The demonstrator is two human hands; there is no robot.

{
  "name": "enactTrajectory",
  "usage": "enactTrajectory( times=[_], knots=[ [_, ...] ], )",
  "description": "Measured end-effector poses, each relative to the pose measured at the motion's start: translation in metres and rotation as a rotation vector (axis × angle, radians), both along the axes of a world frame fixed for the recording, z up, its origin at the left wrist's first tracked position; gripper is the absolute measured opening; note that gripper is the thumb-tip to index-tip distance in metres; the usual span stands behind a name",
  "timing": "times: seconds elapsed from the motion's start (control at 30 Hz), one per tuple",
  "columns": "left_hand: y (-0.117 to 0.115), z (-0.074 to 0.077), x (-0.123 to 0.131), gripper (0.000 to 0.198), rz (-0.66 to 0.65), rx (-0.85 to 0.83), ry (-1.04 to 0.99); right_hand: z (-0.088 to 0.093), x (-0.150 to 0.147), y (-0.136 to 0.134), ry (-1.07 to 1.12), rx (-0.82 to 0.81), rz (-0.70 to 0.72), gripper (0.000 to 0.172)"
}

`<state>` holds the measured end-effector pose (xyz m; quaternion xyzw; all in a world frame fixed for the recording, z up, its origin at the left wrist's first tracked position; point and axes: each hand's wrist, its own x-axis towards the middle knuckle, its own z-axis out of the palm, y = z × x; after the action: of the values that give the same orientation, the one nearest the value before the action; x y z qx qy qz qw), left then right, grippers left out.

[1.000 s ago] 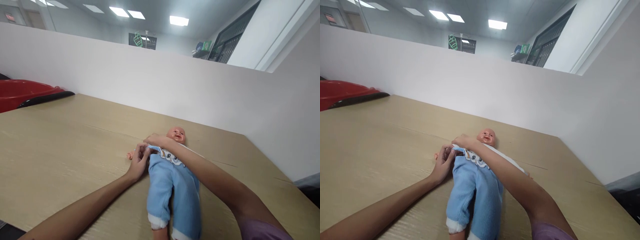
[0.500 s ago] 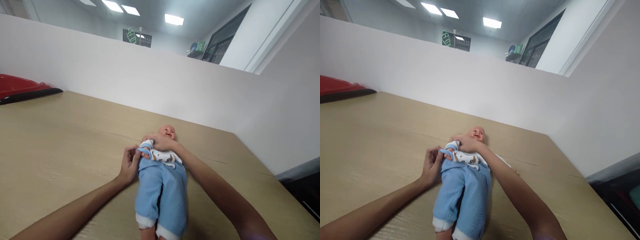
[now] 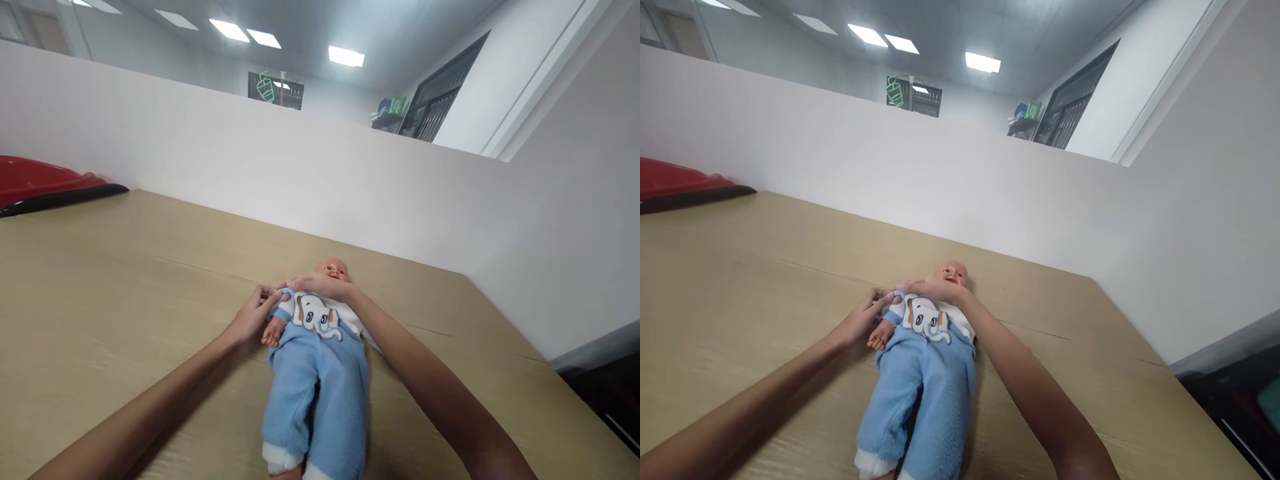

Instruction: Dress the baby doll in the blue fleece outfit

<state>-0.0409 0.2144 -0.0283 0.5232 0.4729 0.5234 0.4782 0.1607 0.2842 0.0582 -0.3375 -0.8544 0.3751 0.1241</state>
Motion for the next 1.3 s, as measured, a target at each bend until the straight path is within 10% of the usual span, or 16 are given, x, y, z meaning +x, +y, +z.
enactTrajectory(
  times=[0.2,0.6,0.93,1.3],
  knots=[
    [-0.026,0.023,-0.019,0.051,-0.292,-0.167,0.386,-0.007,-0.018,-0.01,-0.236,0.162,-0.259,0.021],
    [-0.061,0.025,0.001,0.058,-0.154,0.332,1.423,-0.019,-0.052,-0.017,-0.407,0.408,-0.371,0.017],
    [-0.046,0.013,-0.05,0.034,-0.106,0.207,1.308,-0.008,-0.005,-0.007,-0.576,0.464,-0.517,0.017],
    [-0.017,0.014,-0.049,0.049,-0.149,0.035,1.365,-0.01,0.046,-0.05,-0.382,0.377,-0.523,0.025]
  ],
)
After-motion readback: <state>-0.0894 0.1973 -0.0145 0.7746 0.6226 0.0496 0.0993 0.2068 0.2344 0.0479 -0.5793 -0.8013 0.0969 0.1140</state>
